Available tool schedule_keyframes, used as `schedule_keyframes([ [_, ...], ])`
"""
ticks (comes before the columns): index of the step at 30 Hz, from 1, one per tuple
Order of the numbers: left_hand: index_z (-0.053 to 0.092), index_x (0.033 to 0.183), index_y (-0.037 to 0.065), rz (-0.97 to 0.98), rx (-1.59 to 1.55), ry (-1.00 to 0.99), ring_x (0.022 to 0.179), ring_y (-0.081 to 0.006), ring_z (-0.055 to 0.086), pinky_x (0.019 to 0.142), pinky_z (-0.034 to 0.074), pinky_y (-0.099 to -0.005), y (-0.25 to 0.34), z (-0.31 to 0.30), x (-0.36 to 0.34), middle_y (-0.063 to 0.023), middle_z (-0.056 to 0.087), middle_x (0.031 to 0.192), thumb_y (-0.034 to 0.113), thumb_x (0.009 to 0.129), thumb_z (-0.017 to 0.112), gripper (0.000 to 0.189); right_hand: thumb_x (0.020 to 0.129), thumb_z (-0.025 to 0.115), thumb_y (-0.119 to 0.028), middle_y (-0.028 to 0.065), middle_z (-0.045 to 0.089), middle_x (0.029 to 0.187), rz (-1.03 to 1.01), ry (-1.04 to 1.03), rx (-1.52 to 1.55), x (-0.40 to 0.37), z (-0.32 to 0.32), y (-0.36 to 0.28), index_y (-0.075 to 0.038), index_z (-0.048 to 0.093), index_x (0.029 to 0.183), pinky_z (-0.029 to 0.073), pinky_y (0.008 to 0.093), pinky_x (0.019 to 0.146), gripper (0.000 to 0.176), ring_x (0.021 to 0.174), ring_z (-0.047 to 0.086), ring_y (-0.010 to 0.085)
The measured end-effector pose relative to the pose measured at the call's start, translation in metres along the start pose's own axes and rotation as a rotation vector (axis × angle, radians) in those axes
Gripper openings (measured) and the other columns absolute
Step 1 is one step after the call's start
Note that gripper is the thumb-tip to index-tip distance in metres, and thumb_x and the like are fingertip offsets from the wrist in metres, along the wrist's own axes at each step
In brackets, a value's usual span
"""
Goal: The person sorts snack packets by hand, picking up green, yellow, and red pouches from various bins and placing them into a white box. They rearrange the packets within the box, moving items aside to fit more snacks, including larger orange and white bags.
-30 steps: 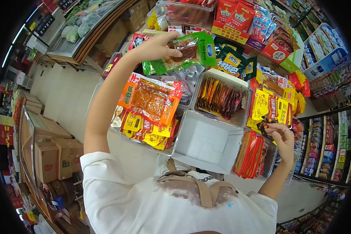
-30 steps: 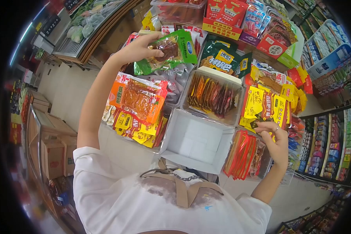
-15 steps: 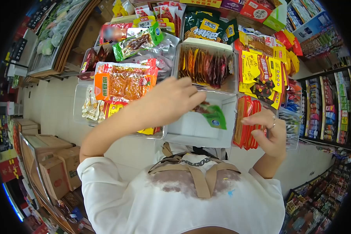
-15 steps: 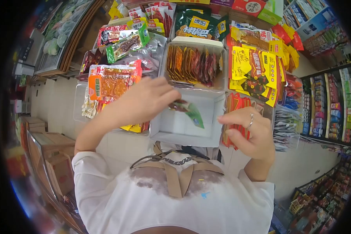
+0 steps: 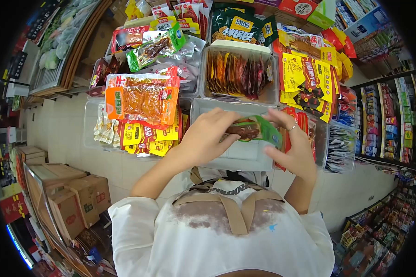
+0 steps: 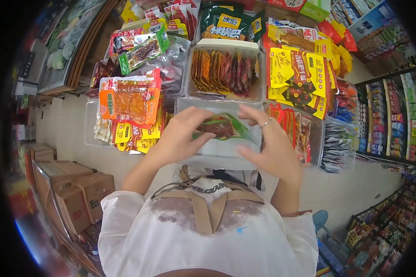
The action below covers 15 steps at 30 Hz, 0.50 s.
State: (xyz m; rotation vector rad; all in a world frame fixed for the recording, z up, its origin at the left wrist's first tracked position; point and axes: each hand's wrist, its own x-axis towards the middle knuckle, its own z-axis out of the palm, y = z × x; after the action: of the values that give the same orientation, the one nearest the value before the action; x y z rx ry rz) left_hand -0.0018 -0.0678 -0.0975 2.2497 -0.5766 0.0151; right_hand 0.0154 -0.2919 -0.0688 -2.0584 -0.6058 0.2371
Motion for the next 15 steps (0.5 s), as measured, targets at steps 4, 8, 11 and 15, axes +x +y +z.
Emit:
schedule_keyframes([
  [4,0.049,0.11,0.002,-0.272,-0.549,0.122,0.089,-0.019,0.058,0.077,0.045,-0.0303,-0.002,0.006,-0.003,-0.0118,0.059,0.094,0.008,0.078,0.063,0.036,0.069,0.072,-0.018,0.0127,0.059,0.108,0.106,0.156,0.179,0.009,0.013,0.016,-0.005,0.045,0.125,0.043,0.0321,0.085,0.063,0.092,0.057,0.0219],
  [8,0.045,0.113,0.001,-0.344,-0.914,0.271,0.092,-0.0148,0.058,0.08,0.044,-0.0271,-0.019,0.038,-0.008,-0.0135,0.06,0.098,0.008,0.08,0.062,0.038,0.071,0.072,-0.021,0.0125,0.063,0.089,0.096,0.1,0.178,0.013,0.035,0.016,-0.001,0.048,0.118,0.048,0.0291,0.07,0.058,0.074,0.06,0.019],
  [11,0.042,0.112,0.0,-0.34,-0.945,0.317,0.09,-0.0183,0.059,0.079,0.045,-0.0286,-0.02,0.046,-0.011,-0.0151,0.06,0.098,0.008,0.081,0.061,0.037,0.071,0.072,-0.025,0.0074,0.057,0.058,0.239,0.113,0.046,0.023,0.052,0.009,0.003,0.052,0.101,0.042,0.028,0.045,0.046,0.046,0.056,0.0153],
  [15,0.041,0.109,0.0,-0.336,-0.581,0.31,0.092,-0.0272,0.059,0.078,0.046,-0.0333,-0.02,0.047,-0.019,-0.0166,0.058,0.098,0.005,0.08,0.06,0.035,0.071,0.072,-0.024,0.0095,0.059,0.062,0.313,0.043,-0.035,0.026,0.057,0.008,0.003,0.053,0.1,0.043,0.0289,0.047,0.044,0.048,0.058,0.0173],
])
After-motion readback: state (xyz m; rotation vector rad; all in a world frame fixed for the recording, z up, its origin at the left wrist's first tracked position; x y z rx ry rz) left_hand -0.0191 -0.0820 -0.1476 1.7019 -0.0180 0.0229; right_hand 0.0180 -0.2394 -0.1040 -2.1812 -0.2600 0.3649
